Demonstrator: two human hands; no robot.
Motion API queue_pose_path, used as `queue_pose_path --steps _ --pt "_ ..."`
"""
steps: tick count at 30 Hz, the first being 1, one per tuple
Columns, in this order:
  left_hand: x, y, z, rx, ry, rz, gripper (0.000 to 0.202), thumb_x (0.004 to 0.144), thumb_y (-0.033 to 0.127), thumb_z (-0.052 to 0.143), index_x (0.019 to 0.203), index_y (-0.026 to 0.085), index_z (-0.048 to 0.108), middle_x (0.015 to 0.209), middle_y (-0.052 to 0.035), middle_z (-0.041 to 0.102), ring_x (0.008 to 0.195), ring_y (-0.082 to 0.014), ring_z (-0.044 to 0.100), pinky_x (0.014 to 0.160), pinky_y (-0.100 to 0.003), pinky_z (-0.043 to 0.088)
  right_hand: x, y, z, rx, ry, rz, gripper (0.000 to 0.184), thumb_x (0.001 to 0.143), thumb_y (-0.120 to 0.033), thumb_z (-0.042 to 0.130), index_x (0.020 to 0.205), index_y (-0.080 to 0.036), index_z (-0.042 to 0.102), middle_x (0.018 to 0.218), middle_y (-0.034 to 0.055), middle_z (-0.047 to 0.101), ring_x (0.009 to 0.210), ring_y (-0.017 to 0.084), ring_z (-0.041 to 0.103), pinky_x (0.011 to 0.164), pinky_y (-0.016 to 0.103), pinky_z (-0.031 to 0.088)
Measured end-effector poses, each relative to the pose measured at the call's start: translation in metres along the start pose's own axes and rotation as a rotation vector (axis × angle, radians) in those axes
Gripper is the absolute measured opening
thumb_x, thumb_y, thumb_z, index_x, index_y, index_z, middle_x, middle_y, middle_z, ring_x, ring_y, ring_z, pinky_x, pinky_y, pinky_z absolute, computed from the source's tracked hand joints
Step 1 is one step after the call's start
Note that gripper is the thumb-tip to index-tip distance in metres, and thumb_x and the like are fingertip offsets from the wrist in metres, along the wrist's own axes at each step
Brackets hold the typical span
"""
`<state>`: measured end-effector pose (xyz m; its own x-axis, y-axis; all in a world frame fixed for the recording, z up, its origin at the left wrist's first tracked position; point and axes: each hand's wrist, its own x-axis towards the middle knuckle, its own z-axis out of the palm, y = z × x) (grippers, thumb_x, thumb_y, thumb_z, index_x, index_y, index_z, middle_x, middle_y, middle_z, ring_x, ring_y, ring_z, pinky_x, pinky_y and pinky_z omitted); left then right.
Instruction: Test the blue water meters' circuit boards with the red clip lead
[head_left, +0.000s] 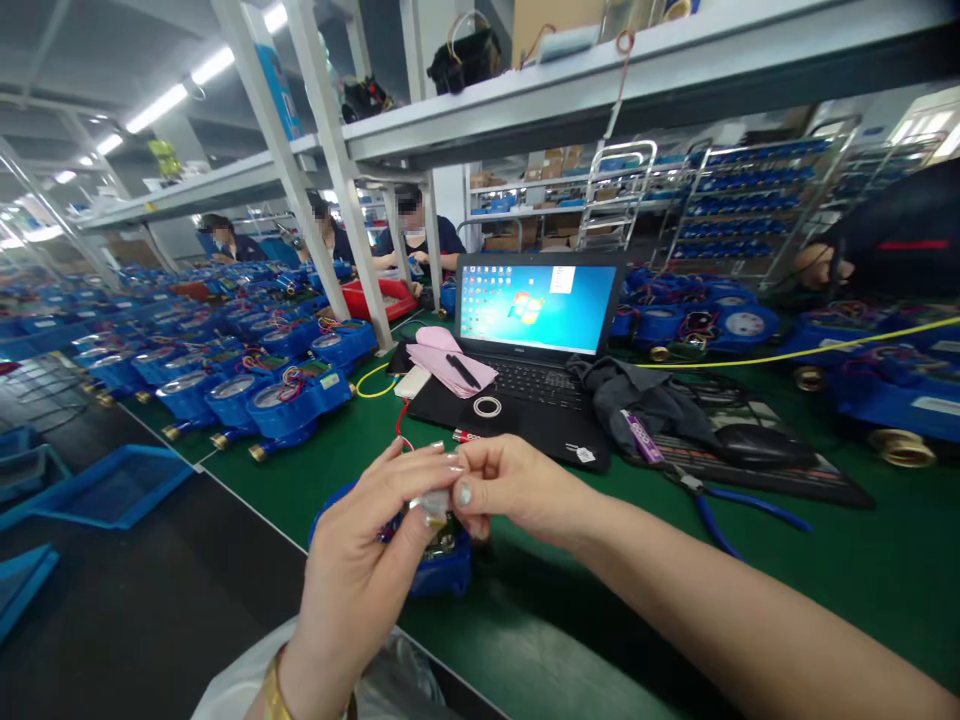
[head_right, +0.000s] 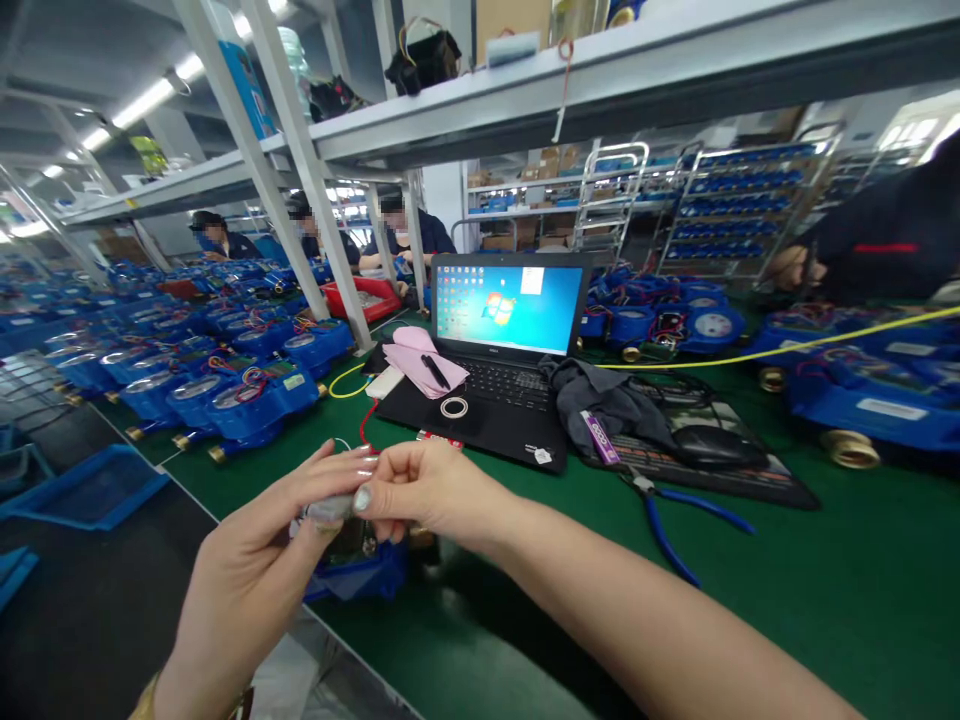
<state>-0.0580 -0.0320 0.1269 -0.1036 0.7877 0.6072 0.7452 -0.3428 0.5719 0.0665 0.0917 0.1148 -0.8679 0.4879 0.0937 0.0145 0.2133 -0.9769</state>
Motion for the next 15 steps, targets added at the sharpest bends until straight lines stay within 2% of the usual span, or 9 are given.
queue_pose_path --steps 3,6,8,10,13,15 --pt "0.013 -0.006 0.001 -0.191 0.115 -0.209 0.019 0.095 0.031 0.041 0.09 0.023 0.058 0.089 0.0016 0.067 0.099 -0.0149 0.062 0.095 -0.03 0.044 0.015 0.02 -0.032 -0.274 0.152 -0.015 0.04 0.094 -0.046 0.037 0.083 -0.014 0.058 0.073 0.0061 0.065 0.067 0.015 0.063 0.065 0.029 0.051" --pt "0.026 -0.014 -0.001 -0.227 0.152 -0.298 0.024 0.095 0.038 0.037 0.085 0.022 0.052 0.071 0.0035 0.053 0.075 -0.0134 0.058 0.074 -0.026 0.047 0.027 0.047 -0.05 -0.551 0.242 -0.001 0.023 0.094 -0.023 0.042 0.096 -0.011 0.062 0.094 0.0108 0.067 0.091 0.021 0.063 0.085 0.039 0.048" --pt "0.033 -0.019 -0.002 -0.148 0.109 -0.323 0.026 0.095 0.04 0.036 0.085 0.022 0.052 0.067 0.0039 0.048 0.066 -0.013 0.051 0.068 -0.025 0.043 0.029 0.062 -0.047 -0.726 0.212 0.0 0.017 0.09 -0.018 0.052 0.103 -0.012 0.062 0.108 0.0105 0.063 0.105 0.024 0.058 0.093 0.045 0.043" --pt "0.035 -0.024 -0.001 -0.061 0.029 -0.343 0.029 0.094 0.043 0.035 0.087 0.022 0.054 0.065 0.0035 0.047 0.063 -0.014 0.048 0.062 -0.025 0.04 0.028 0.07 -0.035 -0.876 0.16 0.005 0.02 0.088 -0.018 0.059 0.107 -0.013 0.06 0.118 0.0097 0.058 0.114 0.025 0.052 0.096 0.048 0.041" --pt "0.034 -0.032 0.0 0.006 -0.048 -0.354 0.034 0.09 0.05 0.038 0.092 0.021 0.056 0.065 0.0021 0.051 0.062 -0.0158 0.05 0.055 -0.025 0.039 0.025 0.071 -0.018 -1.055 0.109 0.049 0.017 0.088 -0.022 0.06 0.103 -0.013 0.061 0.114 0.0084 0.058 0.112 0.025 0.052 0.092 0.045 0.045" --pt "0.033 -0.037 -0.001 0.015 -0.052 -0.362 0.039 0.088 0.055 0.039 0.093 0.021 0.057 0.065 0.0016 0.052 0.06 -0.0166 0.051 0.053 -0.025 0.039 0.026 0.069 -0.013 -1.138 0.105 0.092 0.02 0.089 -0.028 0.06 0.103 -0.013 0.06 0.107 0.0073 0.06 0.104 0.023 0.056 0.087 0.043 0.048"
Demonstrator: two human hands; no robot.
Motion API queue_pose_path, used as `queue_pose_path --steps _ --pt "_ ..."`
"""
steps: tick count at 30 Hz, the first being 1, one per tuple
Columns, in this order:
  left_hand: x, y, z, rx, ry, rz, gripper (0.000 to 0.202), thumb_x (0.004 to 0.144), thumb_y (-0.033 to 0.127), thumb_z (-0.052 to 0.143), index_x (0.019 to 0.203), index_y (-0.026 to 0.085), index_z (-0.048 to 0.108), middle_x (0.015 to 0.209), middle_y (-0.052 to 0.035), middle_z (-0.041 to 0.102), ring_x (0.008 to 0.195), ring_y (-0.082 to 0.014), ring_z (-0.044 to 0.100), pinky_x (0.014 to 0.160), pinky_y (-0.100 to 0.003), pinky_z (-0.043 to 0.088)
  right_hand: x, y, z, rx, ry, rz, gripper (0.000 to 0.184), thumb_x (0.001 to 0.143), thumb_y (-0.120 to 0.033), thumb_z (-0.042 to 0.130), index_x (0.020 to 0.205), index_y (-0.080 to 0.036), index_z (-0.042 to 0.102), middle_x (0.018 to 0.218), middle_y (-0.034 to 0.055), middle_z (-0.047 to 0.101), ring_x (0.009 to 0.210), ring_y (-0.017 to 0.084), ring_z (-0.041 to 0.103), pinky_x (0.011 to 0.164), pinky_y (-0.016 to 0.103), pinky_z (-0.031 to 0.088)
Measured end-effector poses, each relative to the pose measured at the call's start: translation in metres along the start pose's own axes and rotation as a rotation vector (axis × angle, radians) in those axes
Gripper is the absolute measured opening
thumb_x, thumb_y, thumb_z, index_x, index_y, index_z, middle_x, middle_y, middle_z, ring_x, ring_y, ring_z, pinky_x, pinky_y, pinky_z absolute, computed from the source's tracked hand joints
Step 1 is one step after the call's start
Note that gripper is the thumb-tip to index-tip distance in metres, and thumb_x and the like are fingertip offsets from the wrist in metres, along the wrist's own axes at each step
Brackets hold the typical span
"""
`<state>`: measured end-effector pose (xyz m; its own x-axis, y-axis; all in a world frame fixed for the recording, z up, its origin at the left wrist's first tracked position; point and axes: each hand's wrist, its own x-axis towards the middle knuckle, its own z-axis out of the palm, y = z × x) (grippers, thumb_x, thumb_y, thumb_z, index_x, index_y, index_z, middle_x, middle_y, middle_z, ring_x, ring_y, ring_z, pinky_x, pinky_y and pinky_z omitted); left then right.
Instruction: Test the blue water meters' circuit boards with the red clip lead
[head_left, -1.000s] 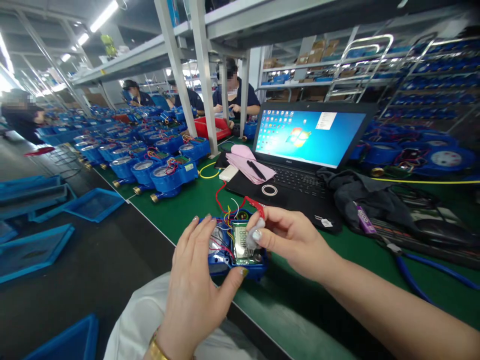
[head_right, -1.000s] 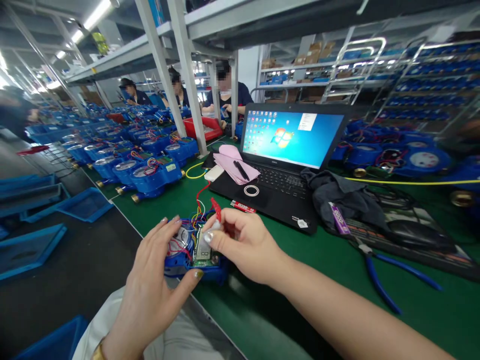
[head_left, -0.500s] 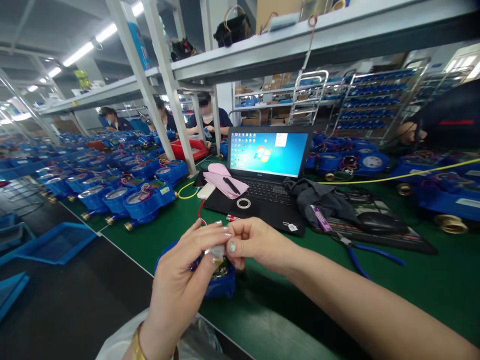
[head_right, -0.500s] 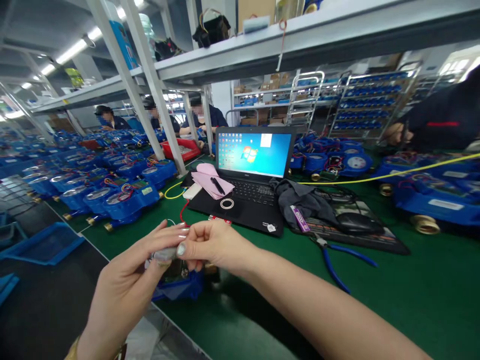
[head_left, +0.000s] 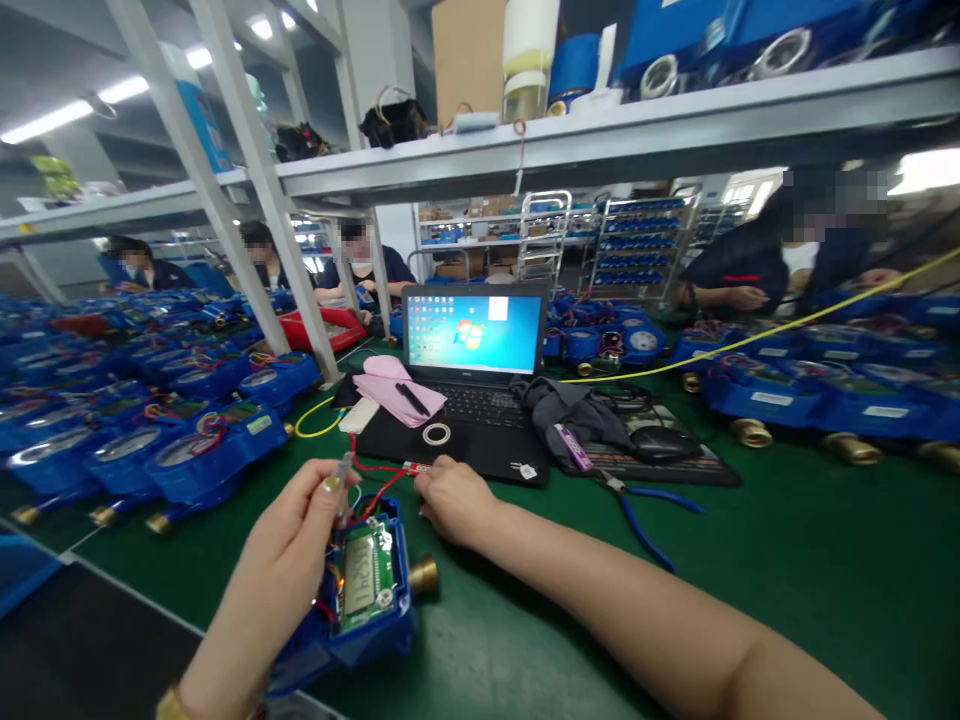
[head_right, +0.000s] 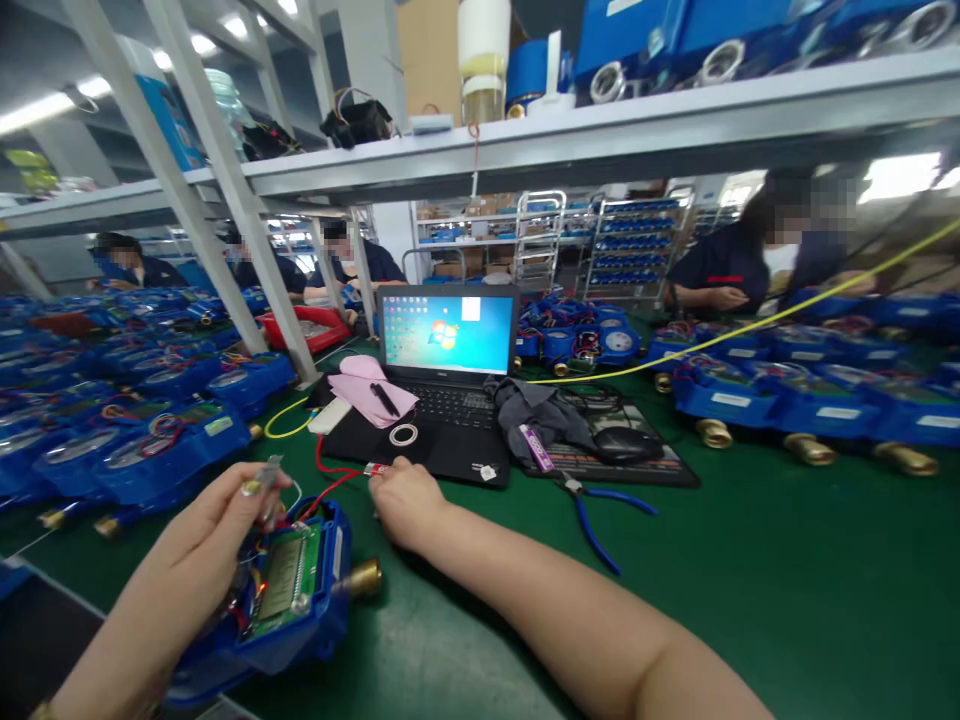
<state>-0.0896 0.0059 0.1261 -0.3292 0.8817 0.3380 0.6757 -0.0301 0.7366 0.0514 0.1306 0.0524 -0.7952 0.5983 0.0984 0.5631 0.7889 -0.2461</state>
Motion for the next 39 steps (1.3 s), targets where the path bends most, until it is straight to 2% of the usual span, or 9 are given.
queue_pose_path --steps 4,9,15,17,20,23,30,36,39 --pt "-0.001 0.001 -0.003 -0.033 -0.014 -0.015 0.04 0.088 0.055 0.038 0.084 0.021 0.058 0.061 0.0022 0.052 0.058 -0.016 0.051 0.055 -0.025 0.04 0.001 -0.002 -0.003 -0.098 0.013 0.073 0.031 0.09 -0.035 0.058 0.112 -0.014 0.056 0.111 0.0084 0.058 0.098 0.022 0.058 0.082 0.04 0.05" --pt "-0.005 0.011 -0.002 -0.081 -0.043 -0.035 0.037 0.09 0.047 0.036 0.076 0.02 0.057 0.062 0.0023 0.051 0.06 -0.0146 0.05 0.058 -0.024 0.038 -0.004 -0.004 -0.004 -0.129 0.008 0.049 0.016 0.09 -0.026 0.057 0.096 -0.012 0.062 0.11 0.0103 0.058 0.102 0.024 0.055 0.08 0.039 0.05" --pt "-0.005 0.008 0.0 -0.122 -0.059 -0.054 0.037 0.091 0.044 0.035 0.074 0.019 0.056 0.061 0.0027 0.048 0.06 -0.0139 0.048 0.059 -0.025 0.036 -0.005 -0.006 0.002 -0.117 -0.014 -0.046 0.033 0.089 -0.012 0.052 0.122 -0.01 0.055 0.135 0.0154 0.048 0.129 0.028 0.038 0.103 0.044 0.037" --pt "-0.004 0.006 0.001 -0.126 -0.066 -0.054 0.037 0.091 0.044 0.035 0.073 0.019 0.056 0.06 0.0027 0.048 0.059 -0.0139 0.047 0.058 -0.025 0.036 -0.006 -0.009 0.004 -0.119 -0.043 -0.046 0.03 0.09 -0.011 0.05 0.12 -0.01 0.056 0.13 0.013 0.053 0.125 0.026 0.043 0.104 0.046 0.035" --pt "-0.004 0.003 0.001 -0.13 -0.076 -0.054 0.038 0.091 0.045 0.033 0.073 0.019 0.055 0.061 0.0024 0.049 0.06 -0.0143 0.047 0.06 -0.026 0.036 -0.006 -0.013 0.006 -0.114 -0.044 0.012 0.023 0.092 -0.018 0.054 0.114 -0.012 0.057 0.112 0.0091 0.061 0.107 0.023 0.056 0.094 0.044 0.044" --pt "-0.003 0.003 0.002 -0.128 -0.082 -0.058 0.038 0.091 0.045 0.033 0.073 0.019 0.055 0.062 0.0022 0.049 0.061 -0.0146 0.048 0.061 -0.027 0.036 -0.003 -0.008 0.007 -0.089 -0.017 0.103 0.024 0.09 -0.029 0.058 0.108 -0.013 0.058 0.108 0.0086 0.059 0.101 0.023 0.057 0.085 0.042 0.048" --pt "-0.003 0.004 0.002 -0.111 -0.091 -0.082 0.039 0.091 0.047 0.032 0.072 0.02 0.054 0.061 0.0026 0.047 0.06 -0.0148 0.046 0.059 -0.027 0.034 0.008 0.023 0.005 0.149 -0.001 0.125 0.018 0.09 -0.029 0.059 0.098 -0.013 0.059 0.099 0.0052 0.06 0.088 0.018 0.059 0.08 0.038 0.05" --pt "-0.005 0.004 0.001 -0.113 -0.096 -0.075 0.039 0.091 0.047 0.032 0.072 0.02 0.052 0.062 0.0028 0.046 0.06 -0.0145 0.045 0.058 -0.027 0.033 0.007 0.025 -0.019 0.468 0.058 -0.039 0.019 0.088 -0.013 0.051 0.107 -0.015 0.057 0.094 0.0024 0.063 0.083 0.014 0.059 0.075 0.028 0.047" --pt "-0.005 0.003 0.002 -0.116 -0.103 -0.071 0.039 0.091 0.047 0.032 0.072 0.02 0.052 0.062 0.0027 0.047 0.061 -0.0146 0.046 0.059 -0.027 0.034 0.007 0.026 -0.025 0.57 0.052 -0.089 0.024 0.09 -0.017 0.045 0.11 -0.016 0.058 0.092 0.0021 0.064 0.077 0.013 0.059 0.068 0.024 0.046"
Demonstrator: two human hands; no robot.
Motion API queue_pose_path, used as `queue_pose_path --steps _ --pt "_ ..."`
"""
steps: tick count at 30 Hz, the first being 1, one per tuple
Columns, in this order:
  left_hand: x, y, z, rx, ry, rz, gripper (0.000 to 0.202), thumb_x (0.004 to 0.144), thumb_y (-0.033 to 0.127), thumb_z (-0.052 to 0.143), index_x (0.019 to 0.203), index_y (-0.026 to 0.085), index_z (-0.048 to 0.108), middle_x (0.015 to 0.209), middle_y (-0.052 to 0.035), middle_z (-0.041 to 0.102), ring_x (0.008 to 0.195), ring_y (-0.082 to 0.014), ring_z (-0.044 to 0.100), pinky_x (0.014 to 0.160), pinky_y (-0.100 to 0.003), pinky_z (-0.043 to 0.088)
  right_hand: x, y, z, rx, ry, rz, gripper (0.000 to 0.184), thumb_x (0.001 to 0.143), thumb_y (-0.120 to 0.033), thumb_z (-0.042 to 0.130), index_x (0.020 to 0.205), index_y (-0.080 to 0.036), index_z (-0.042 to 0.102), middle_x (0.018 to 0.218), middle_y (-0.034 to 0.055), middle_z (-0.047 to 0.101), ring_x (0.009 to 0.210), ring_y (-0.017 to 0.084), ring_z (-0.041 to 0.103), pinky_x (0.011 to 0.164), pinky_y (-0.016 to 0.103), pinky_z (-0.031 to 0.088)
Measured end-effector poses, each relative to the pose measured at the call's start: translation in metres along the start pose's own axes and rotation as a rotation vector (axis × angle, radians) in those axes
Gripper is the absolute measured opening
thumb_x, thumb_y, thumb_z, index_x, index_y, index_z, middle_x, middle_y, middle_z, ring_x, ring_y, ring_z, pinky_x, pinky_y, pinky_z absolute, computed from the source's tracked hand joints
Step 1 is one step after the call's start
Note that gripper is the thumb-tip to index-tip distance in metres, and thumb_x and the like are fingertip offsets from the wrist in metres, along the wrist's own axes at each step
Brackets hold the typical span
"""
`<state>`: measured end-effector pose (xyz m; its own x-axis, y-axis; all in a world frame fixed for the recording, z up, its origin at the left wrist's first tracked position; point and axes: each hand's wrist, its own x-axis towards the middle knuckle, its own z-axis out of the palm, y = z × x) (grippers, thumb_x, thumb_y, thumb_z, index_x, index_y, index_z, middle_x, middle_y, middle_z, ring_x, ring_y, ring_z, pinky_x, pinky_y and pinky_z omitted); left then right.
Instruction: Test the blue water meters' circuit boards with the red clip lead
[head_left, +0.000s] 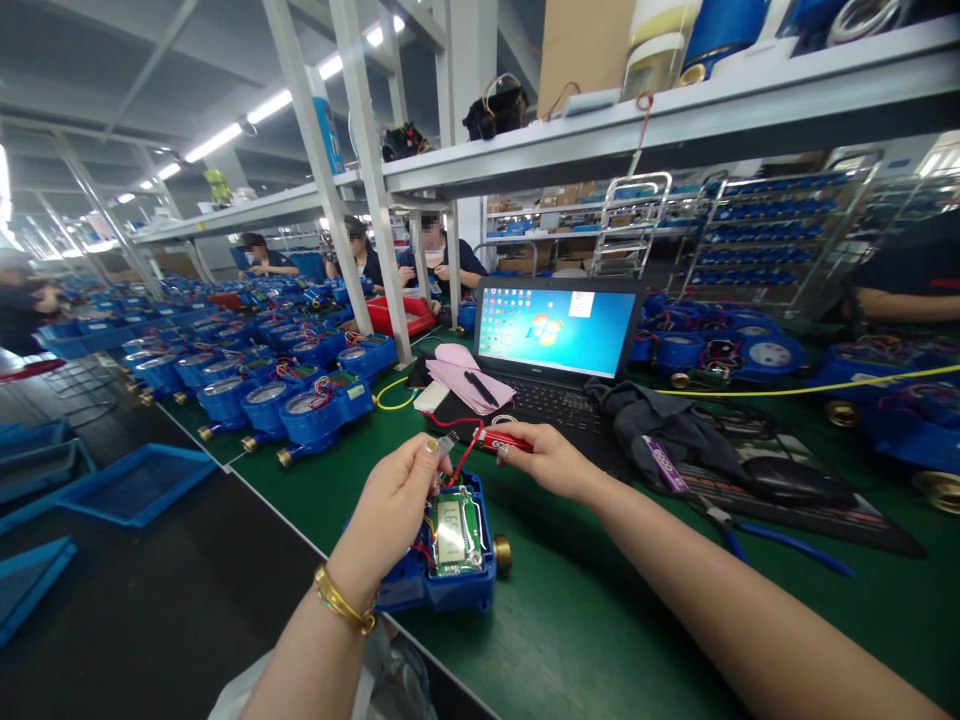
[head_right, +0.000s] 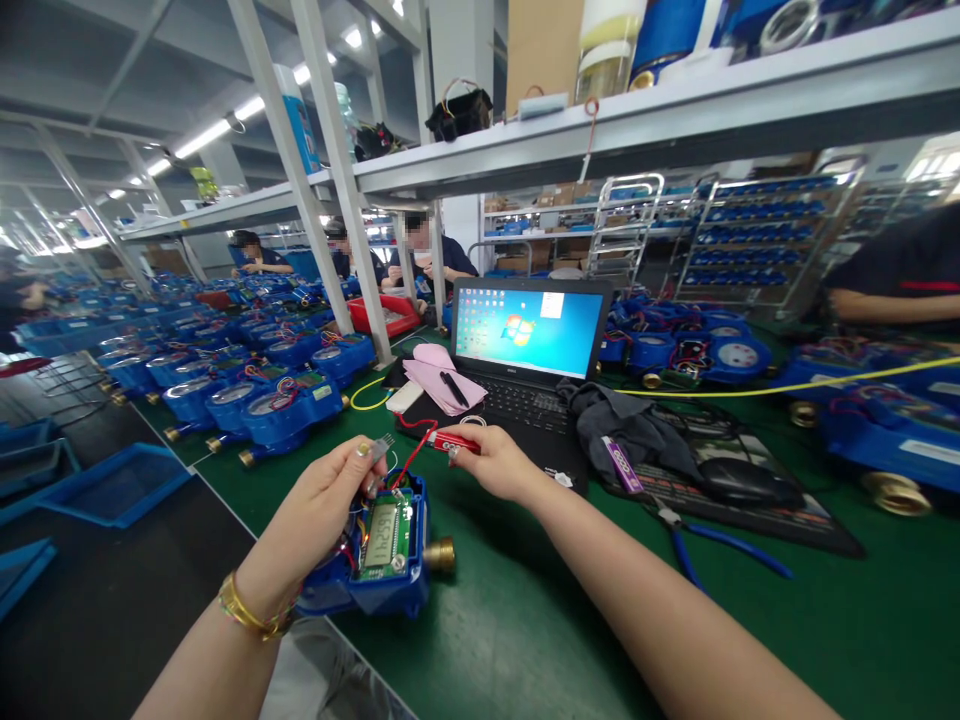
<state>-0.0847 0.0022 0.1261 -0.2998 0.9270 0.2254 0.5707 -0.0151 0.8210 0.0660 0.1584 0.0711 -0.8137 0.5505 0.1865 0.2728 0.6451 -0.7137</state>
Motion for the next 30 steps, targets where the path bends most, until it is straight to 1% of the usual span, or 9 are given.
queue_pose_path --steps 3,5,7,10,12,15,20,24,30 --pt "0.0 -0.001 0.0 -0.004 -0.003 -0.002 0.039 0.091 0.046 0.031 0.072 0.02 0.052 0.062 0.0027 0.047 0.061 -0.0146 0.046 0.06 -0.027 0.034 -0.001 0.006 -0.008 0.021 -0.065 0.003 0.019 0.086 -0.026 0.052 0.079 -0.015 0.065 0.061 -0.0003 0.059 0.054 0.013 0.052 0.051 0.024 0.037" --pt "0.0 -0.001 0.0 -0.006 -0.002 -0.005 0.039 0.091 0.046 0.031 0.072 0.02 0.052 0.062 0.0028 0.047 0.061 -0.0146 0.046 0.06 -0.027 0.034 -0.002 0.009 -0.016 0.026 -0.091 -0.006 0.025 0.082 -0.031 0.057 0.062 -0.016 0.061 0.05 -0.0019 0.053 0.046 0.011 0.046 0.047 0.024 0.032" --pt "0.0 -0.001 0.001 -0.007 -0.001 -0.009 0.038 0.092 0.045 0.032 0.072 0.02 0.052 0.062 0.0028 0.047 0.061 -0.0145 0.046 0.06 -0.027 0.034 -0.003 0.008 -0.024 0.055 -0.048 -0.036 0.026 0.083 -0.035 0.055 0.065 -0.017 0.059 0.056 -0.0006 0.056 0.051 0.012 0.048 0.05 0.024 0.034" --pt "-0.001 0.0 0.001 -0.012 -0.002 -0.016 0.038 0.092 0.046 0.032 0.072 0.02 0.052 0.062 0.0029 0.047 0.06 -0.0145 0.046 0.059 -0.027 0.034 -0.006 -0.002 -0.029 0.145 0.039 -0.103 0.023 0.088 -0.038 0.042 0.084 -0.018 0.053 0.073 0.0026 0.061 0.064 0.014 0.056 0.059 0.025 0.042" --pt "-0.001 0.0 0.001 -0.015 -0.005 -0.018 0.038 0.091 0.046 0.032 0.072 0.02 0.052 0.062 0.0029 0.047 0.061 -0.0145 0.046 0.059 -0.027 0.033 -0.009 -0.012 -0.026 0.192 0.045 -0.147 0.022 0.09 -0.039 0.038 0.089 -0.019 0.046 0.068 0.0008 0.058 0.061 0.014 0.056 0.057 0.025 0.043" --pt "-0.001 0.001 0.001 -0.021 -0.004 -0.016 0.038 0.091 0.045 0.033 0.071 0.02 0.051 0.062 0.0025 0.047 0.061 -0.0147 0.046 0.059 -0.027 0.033 -0.014 -0.025 -0.019 0.185 0.04 -0.202 0.019 0.09 -0.036 0.041 0.089 -0.018 0.046 0.062 -0.0025 0.052 0.051 0.012 0.051 0.051 0.023 0.04" --pt "0.0 0.002 0.0 -0.044 -0.017 0.003 0.037 0.09 0.044 0.033 0.067 0.019 0.048 0.062 0.002 0.047 0.061 -0.0148 0.044 0.06 -0.027 0.033 -0.018 -0.034 -0.014 0.056 0.118 -0.291 0.023 0.089 -0.038 0.045 0.082 -0.018 0.053 0.063 -0.002 0.049 0.058 0.012 0.045 0.054 0.023 0.033" --pt "0.0 0.001 -0.001 -0.08 -0.059 0.017 0.039 0.09 0.045 0.034 0.063 0.019 0.046 0.062 0.0018 0.045 0.061 -0.0142 0.042 0.059 -0.027 0.032 -0.022 -0.037 -0.011 -0.064 0.192 -0.332 0.034 0.089 -0.045 0.042 0.067 -0.019 0.043 0.058 -0.0034 0.039 0.053 0.011 0.035 0.052 0.025 0.024" --pt "-0.001 0.004 -0.001 -0.105 -0.091 0.021 0.038 0.089 0.045 0.037 0.061 0.019 0.042 0.061 0.0021 0.041 0.059 -0.0131 0.037 0.055 -0.025 0.031 -0.03 -0.049 -0.005 -0.18 0.244 -0.389 0.026 0.086 -0.036 0.043 0.066 -0.02 0.039 0.059 -0.0026 0.04 0.054 0.012 0.035 0.054 0.026 0.023"
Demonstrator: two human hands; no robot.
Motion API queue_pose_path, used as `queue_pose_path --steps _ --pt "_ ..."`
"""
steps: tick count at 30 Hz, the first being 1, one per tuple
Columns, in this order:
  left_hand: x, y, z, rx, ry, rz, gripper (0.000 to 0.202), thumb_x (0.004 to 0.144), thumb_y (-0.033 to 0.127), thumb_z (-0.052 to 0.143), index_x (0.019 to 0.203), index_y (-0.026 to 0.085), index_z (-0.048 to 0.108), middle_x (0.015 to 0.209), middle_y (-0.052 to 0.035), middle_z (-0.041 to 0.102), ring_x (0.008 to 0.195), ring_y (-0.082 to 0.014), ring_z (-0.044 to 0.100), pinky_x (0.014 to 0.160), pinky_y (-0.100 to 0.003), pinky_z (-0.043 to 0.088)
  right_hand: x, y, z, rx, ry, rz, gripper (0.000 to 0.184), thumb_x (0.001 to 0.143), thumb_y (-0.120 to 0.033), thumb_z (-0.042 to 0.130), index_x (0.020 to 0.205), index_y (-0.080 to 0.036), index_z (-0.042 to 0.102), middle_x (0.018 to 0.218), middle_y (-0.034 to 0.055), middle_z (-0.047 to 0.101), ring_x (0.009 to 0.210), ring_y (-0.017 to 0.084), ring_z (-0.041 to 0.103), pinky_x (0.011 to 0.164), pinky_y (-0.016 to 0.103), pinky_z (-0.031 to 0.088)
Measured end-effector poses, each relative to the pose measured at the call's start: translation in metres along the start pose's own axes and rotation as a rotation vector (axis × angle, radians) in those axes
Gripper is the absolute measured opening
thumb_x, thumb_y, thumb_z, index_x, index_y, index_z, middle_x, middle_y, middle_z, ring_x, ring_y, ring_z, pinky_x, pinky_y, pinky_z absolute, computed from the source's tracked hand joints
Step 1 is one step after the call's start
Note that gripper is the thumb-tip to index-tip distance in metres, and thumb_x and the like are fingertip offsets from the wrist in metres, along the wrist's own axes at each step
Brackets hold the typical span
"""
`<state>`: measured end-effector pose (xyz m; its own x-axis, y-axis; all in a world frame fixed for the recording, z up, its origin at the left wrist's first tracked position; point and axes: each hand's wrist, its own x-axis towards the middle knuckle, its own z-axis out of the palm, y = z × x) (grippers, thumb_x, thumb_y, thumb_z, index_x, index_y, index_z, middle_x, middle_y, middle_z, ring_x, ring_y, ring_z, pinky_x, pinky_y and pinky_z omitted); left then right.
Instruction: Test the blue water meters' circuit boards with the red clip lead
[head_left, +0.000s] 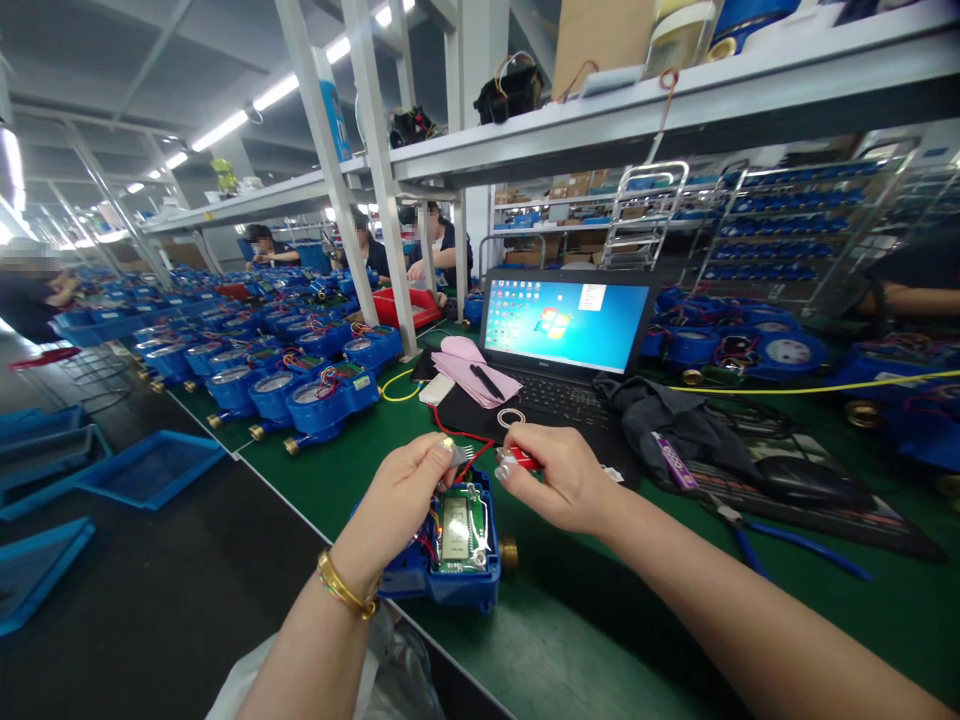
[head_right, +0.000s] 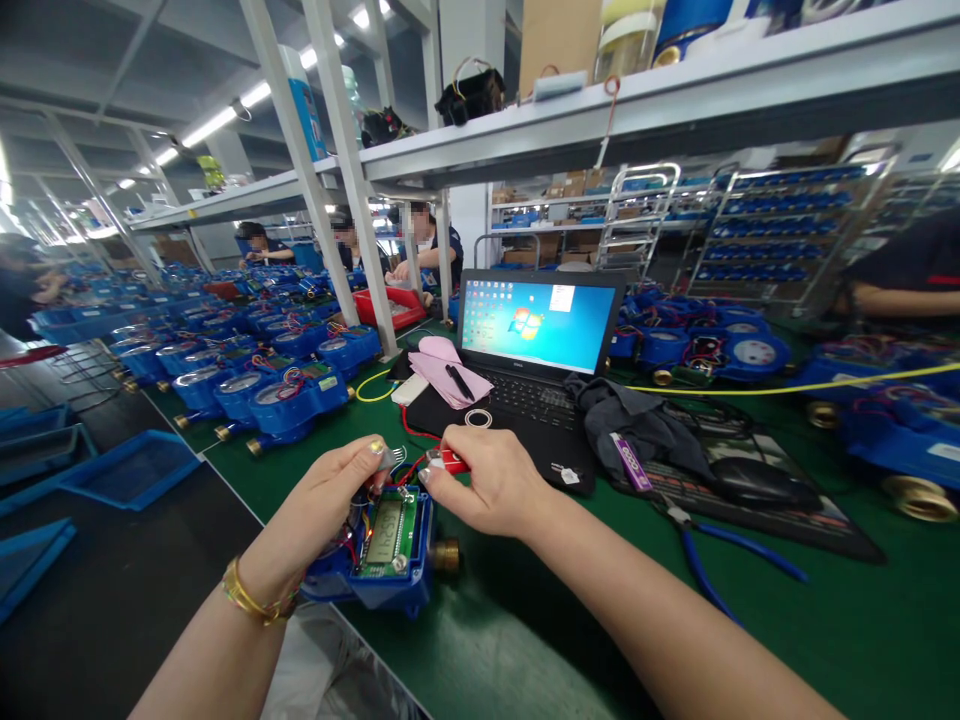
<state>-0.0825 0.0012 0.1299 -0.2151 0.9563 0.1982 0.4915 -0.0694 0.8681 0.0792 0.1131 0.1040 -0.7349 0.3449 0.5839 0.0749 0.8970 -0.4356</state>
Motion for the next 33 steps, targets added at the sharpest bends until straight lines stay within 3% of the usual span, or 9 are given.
queue_pose_path --steps 13,20,27,33 --pt "0.0013 0.0009 0.0 0.05 -0.016 0.031 0.037 0.088 0.043 0.038 0.059 0.019 0.042 0.061 0.0021 0.042 0.06 -0.0139 0.038 0.056 -0.026 0.03 0.0047 -0.0056 0.008 -0.01 -0.045 0.032 0.024 0.09 -0.032 0.034 0.071 -0.019 0.04 0.065 0.0002 0.047 0.057 0.013 0.041 0.056 0.027 0.025" --pt "-0.0003 0.0029 0.0 0.07 -0.004 0.031 0.038 0.088 0.043 0.035 0.059 0.02 0.042 0.06 0.0019 0.042 0.06 -0.0141 0.039 0.056 -0.026 0.031 0.0036 -0.004 0.0064 0.007 -0.089 0.019 0.025 0.088 -0.031 0.037 0.066 -0.02 0.035 0.06 -0.0024 0.04 0.053 0.012 0.036 0.053 0.026 0.023" --pt "0.0008 0.0025 0.0001 0.09 -0.005 0.044 0.038 0.087 0.043 0.036 0.058 0.02 0.042 0.06 0.0015 0.043 0.061 -0.0145 0.04 0.056 -0.026 0.031 0.0052 -0.0035 0.0071 0.031 -0.073 0.032 0.024 0.09 -0.032 0.035 0.069 -0.019 0.04 0.063 -0.0005 0.046 0.057 0.013 0.041 0.055 0.026 0.027" --pt "0.0009 0.003 0.0003 0.091 -0.012 0.043 0.038 0.088 0.044 0.035 0.059 0.02 0.042 0.06 0.0017 0.043 0.059 -0.0141 0.04 0.057 -0.027 0.032 0.0046 -0.0023 0.0064 0.049 -0.094 0.025 0.027 0.09 -0.032 0.035 0.066 -0.02 0.037 0.06 -0.0021 0.042 0.054 0.012 0.038 0.053 0.026 0.025"
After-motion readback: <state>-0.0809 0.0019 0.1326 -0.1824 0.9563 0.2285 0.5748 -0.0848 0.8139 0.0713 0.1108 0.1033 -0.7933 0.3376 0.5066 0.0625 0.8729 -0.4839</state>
